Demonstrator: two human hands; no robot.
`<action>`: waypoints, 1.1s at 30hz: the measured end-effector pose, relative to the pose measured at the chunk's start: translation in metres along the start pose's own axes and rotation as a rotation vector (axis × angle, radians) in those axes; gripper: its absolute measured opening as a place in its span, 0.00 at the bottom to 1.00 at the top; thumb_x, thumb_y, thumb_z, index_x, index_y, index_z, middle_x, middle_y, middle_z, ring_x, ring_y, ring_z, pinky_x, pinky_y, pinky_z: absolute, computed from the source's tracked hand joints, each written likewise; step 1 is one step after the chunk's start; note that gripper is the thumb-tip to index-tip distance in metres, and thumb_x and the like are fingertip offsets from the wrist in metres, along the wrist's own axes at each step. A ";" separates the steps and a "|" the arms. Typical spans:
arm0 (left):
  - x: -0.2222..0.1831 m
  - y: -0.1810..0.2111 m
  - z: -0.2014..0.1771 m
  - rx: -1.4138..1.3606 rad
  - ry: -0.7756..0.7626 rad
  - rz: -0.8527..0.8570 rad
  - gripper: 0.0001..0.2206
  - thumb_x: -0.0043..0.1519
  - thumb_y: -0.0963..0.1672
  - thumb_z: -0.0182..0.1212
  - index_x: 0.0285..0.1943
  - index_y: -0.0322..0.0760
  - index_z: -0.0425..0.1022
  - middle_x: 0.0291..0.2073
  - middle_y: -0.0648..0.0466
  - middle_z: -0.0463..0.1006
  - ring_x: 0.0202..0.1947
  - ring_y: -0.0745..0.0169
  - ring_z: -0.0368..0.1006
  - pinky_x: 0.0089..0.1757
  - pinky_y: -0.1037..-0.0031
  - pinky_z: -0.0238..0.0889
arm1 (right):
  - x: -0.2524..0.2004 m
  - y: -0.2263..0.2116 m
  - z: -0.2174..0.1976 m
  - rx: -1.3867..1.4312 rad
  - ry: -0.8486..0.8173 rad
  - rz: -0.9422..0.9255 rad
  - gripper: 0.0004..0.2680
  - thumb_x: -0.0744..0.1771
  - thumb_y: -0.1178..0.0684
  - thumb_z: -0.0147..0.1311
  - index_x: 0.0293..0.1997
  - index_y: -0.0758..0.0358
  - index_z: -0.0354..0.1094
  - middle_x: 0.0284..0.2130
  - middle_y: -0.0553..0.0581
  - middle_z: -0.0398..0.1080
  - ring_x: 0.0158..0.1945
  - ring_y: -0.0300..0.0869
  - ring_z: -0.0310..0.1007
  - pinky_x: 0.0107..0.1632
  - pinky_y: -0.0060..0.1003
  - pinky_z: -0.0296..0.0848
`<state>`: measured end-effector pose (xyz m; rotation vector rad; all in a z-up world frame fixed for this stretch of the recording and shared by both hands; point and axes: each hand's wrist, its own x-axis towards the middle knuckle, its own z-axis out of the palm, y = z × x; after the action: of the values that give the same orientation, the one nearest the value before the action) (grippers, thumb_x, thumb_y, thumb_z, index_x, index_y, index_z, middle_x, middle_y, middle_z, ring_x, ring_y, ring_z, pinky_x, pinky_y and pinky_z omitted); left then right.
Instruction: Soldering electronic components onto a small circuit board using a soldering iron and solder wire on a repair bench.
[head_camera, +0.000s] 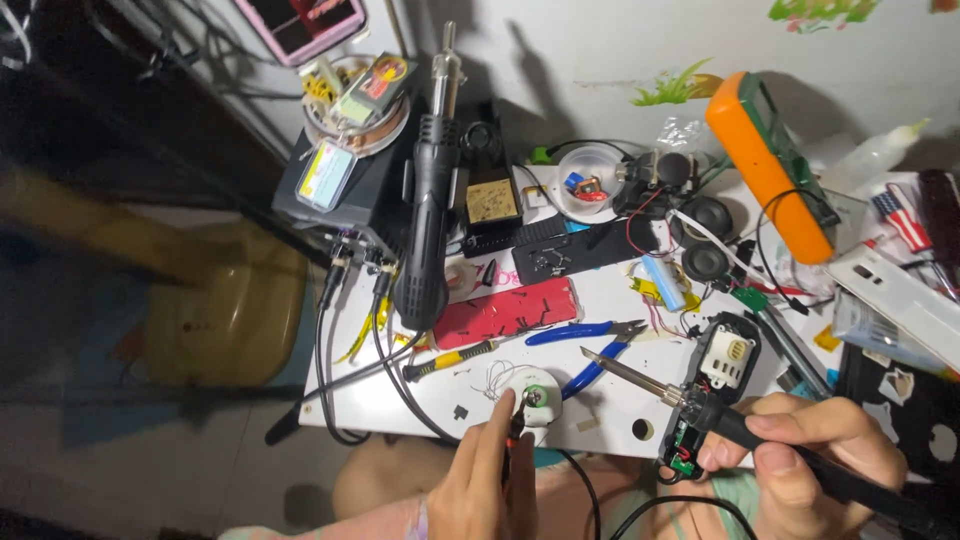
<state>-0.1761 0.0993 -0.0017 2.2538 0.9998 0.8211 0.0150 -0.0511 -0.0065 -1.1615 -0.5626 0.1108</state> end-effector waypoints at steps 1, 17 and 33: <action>0.001 0.004 0.001 0.006 0.007 -0.013 0.23 0.61 0.39 0.71 0.68 0.36 0.82 0.35 0.55 0.89 0.23 0.65 0.84 0.26 0.72 0.78 | 0.004 0.001 -0.013 0.004 -0.013 0.008 0.09 0.68 0.46 0.63 0.44 0.57 0.69 0.23 0.53 0.74 0.23 0.33 0.75 0.30 0.24 0.82; 0.009 0.029 0.022 -0.001 0.170 -0.106 0.22 0.52 0.40 0.85 0.55 0.35 0.83 0.48 0.50 0.91 0.33 0.61 0.89 0.33 0.73 0.84 | 0.053 0.014 -0.097 0.323 -0.655 0.361 0.06 0.72 0.63 0.59 0.54 0.72 0.79 0.40 0.72 0.86 0.43 0.54 0.92 0.45 0.60 1.00; 0.002 0.029 0.027 0.079 0.172 -0.066 0.12 0.60 0.40 0.78 0.51 0.32 0.85 0.43 0.47 0.92 0.35 0.56 0.91 0.34 0.70 0.84 | 0.030 0.010 -0.093 0.112 -0.437 0.154 0.08 0.72 0.55 0.62 0.56 0.59 0.72 0.36 0.62 0.86 0.40 0.46 0.96 0.46 0.48 1.03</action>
<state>-0.1423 0.0777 0.0004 2.2323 1.1980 0.9755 0.0869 -0.1131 -0.0304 -1.0740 -0.8386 0.5315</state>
